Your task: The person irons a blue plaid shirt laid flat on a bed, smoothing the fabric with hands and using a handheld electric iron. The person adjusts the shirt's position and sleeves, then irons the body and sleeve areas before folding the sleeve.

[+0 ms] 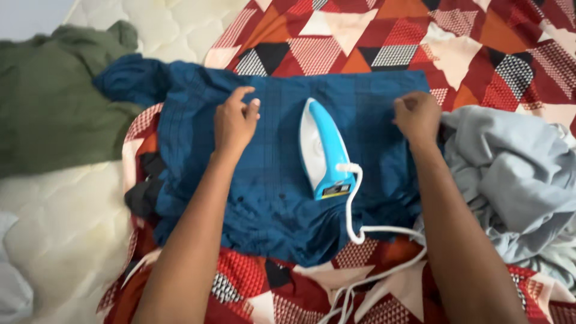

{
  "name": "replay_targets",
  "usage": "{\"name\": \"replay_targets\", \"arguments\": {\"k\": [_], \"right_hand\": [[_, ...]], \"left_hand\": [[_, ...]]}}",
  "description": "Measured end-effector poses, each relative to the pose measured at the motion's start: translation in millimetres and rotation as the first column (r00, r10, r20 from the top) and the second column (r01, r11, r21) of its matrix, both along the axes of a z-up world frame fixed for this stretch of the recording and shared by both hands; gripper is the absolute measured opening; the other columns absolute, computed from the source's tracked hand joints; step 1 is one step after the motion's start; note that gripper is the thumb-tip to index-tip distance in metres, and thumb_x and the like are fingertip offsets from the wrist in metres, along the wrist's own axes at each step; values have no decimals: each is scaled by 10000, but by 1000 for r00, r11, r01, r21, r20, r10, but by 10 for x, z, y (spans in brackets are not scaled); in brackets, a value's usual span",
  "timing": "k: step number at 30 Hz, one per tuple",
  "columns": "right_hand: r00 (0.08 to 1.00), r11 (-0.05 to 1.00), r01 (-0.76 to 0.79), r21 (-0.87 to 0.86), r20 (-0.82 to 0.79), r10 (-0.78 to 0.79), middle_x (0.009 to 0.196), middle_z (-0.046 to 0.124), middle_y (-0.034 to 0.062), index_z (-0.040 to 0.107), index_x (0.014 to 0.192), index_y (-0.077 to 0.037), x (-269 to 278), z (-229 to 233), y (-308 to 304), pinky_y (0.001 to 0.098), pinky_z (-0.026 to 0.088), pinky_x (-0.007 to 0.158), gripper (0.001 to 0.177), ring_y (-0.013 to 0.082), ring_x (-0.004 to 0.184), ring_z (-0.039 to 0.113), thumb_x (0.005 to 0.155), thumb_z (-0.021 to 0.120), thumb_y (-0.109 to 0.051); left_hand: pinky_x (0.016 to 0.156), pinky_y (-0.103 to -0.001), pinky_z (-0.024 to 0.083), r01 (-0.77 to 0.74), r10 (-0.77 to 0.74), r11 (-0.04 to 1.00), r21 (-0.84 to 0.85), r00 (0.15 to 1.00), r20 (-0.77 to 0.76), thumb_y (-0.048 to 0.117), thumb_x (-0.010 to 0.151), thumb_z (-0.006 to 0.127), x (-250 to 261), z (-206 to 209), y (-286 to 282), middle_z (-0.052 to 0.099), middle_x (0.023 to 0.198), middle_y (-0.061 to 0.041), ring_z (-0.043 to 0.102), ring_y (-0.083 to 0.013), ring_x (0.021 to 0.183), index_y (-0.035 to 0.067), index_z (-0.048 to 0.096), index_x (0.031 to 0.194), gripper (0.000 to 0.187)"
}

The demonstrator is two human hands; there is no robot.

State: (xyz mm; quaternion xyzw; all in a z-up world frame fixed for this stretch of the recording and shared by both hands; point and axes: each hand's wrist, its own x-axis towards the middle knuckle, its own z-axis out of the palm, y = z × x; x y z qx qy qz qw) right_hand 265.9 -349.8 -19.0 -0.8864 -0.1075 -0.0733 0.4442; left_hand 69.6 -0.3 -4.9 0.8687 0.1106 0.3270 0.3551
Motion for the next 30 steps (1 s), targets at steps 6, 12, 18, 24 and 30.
{"name": "replay_targets", "arguments": {"k": [6,12,18,24,30], "right_hand": [[953,968,195,-160,263,-149,862,746,194,760,1015,-29,867,-476,-457,428,564,741,238,335,788,732,872,841,-200],[978,972,162,-168,157,-135,910,758,145,784,932,-77,953,-274,-186,434,573,800,160,323,857,745,822,800,-192],[895,896,392,-209,313,-319,929,721,172,678,933,-43,859,-108,54,537,506,769,123,405,909,675,920,724,-156],[901,865,345,-364,388,-196,924,704,155,632,992,-53,1008,-210,31,529,483,791,130,387,908,676,900,689,-125],[826,826,384,-413,554,-106,962,684,133,627,1130,-68,569,-5,175,528,426,895,244,344,990,642,935,724,-180]], "left_hand": [[406,-340,545,-118,79,956,-269,985,-151,191,996,609,559,-36,68,720,673,-90,694,-189,464,85,678,1238,273],[625,-469,571,-271,276,946,178,961,1,228,901,751,768,-296,109,726,742,-170,722,-357,685,100,760,969,146],[659,-542,519,-330,328,942,61,944,35,212,986,694,851,-402,118,702,731,-177,693,-409,713,71,665,956,148],[668,-559,515,-422,438,893,157,895,-85,232,1003,684,869,-391,46,723,804,-192,692,-432,756,111,636,976,134],[817,-496,534,-269,274,960,74,959,-71,154,940,706,652,-181,-149,721,972,-152,701,-372,953,61,539,1136,274]]}}
